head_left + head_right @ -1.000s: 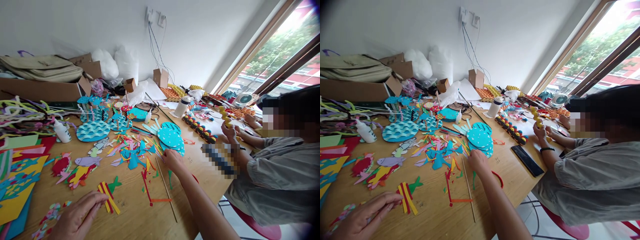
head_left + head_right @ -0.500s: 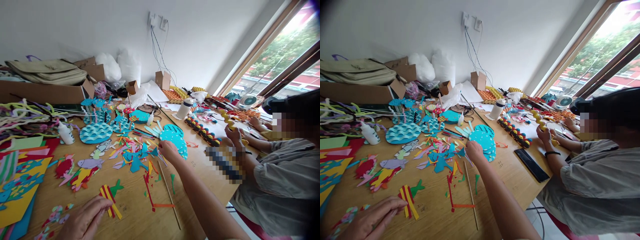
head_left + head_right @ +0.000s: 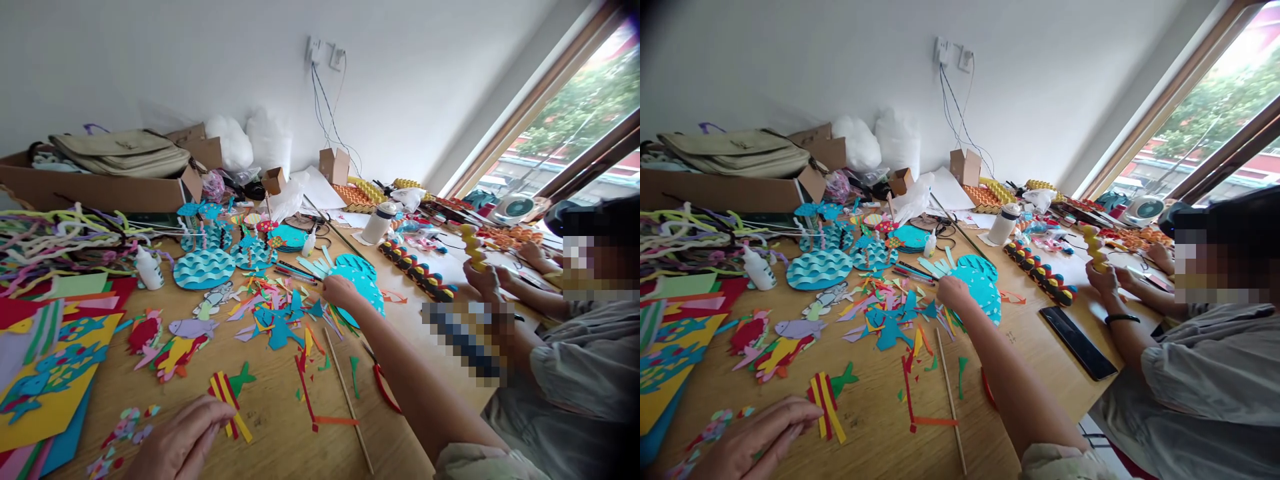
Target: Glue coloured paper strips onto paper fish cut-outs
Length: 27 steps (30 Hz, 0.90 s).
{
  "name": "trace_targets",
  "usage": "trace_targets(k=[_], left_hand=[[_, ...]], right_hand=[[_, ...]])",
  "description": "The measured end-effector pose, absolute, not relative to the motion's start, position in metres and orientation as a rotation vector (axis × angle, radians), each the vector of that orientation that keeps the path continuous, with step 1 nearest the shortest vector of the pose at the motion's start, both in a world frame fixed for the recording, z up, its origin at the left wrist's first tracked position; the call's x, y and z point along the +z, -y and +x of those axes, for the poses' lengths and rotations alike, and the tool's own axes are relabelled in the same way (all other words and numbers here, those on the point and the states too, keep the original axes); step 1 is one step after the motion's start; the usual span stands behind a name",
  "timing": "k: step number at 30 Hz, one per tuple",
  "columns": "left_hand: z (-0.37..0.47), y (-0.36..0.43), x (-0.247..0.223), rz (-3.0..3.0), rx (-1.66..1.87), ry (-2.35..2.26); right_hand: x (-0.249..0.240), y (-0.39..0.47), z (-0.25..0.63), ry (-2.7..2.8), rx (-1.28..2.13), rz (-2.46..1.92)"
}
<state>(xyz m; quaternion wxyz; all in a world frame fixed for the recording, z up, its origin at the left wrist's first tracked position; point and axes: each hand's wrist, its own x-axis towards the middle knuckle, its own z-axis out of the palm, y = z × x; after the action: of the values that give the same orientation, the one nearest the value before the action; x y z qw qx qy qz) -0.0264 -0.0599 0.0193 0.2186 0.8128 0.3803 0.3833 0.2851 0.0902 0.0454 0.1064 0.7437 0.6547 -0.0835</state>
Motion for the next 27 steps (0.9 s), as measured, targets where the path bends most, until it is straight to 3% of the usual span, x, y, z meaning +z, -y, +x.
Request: trace_targets(k=[9,14,24,27], left_hand=[[0.005,0.042,0.030,1.488,0.901,-1.021],[0.039,0.022,0.037,1.249,0.920,-0.967],[0.028,0.016,0.034,1.267,0.857,-1.150],[0.026,0.015,0.037,1.264,0.835,-1.139]], right_hand=[[0.094,-0.022,0.270,-2.234,-0.170,2.300],[0.089,0.023,0.214,-2.556,-0.695,2.158],[0.065,0.044,0.191,-2.619,-1.117,2.227],[0.055,0.044,0.188,-2.588,-1.384,2.217]])
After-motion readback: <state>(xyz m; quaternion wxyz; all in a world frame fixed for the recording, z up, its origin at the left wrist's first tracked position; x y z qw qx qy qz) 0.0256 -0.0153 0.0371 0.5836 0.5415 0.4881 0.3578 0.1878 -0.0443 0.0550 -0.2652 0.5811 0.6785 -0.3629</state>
